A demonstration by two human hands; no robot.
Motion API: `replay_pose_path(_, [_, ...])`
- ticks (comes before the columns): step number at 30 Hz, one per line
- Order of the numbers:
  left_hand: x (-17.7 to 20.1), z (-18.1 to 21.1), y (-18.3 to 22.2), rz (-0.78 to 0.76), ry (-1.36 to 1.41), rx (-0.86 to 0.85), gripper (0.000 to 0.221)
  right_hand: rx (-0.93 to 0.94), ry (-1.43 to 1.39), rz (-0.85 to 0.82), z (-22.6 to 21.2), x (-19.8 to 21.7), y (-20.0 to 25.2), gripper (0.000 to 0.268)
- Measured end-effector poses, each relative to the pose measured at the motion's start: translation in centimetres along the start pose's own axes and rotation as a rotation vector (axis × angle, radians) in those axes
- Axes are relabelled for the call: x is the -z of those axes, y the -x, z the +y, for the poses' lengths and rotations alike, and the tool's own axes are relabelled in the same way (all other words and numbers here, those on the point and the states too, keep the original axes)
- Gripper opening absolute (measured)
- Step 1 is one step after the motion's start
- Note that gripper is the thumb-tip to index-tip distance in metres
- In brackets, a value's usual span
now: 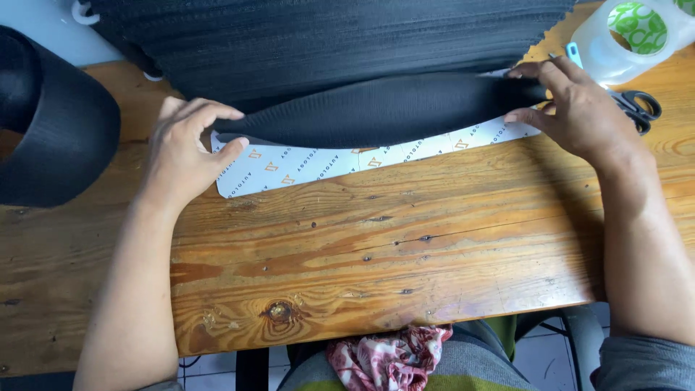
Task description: Preparing and measuring long black fabric straps on a template board using tape and scissors.
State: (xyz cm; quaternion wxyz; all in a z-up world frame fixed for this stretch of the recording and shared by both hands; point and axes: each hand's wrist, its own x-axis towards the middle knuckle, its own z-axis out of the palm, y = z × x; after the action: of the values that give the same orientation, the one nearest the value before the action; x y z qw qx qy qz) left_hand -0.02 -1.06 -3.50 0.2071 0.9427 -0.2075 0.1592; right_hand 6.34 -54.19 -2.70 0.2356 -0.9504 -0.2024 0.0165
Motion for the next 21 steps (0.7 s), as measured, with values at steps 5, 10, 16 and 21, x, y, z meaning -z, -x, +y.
replay_pose_path(5, [-0.4,0.6,-0.1,0.063,-0.018,-0.085,0.016,0.189,0.179,0.148,1.6,-1.8,0.0,0.03])
replay_pose_path(10, [-3.4,-0.2,0.3,0.0,0.031,-0.018,0.02,0.135,0.159,0.107,1.0,-3.1,-0.5,0.029])
replay_pose_path(16, [-3.8,-0.1,0.0,-0.049,-0.059,-0.135,0.042,0.242,0.325,0.141,0.5,-4.2,-0.8,0.048])
replay_pose_path(21, [-3.8,-0.6,0.0,-0.052,-0.04,-0.209,0.049,0.292,0.524,0.313,2.8,-4.8,-1.0,0.037])
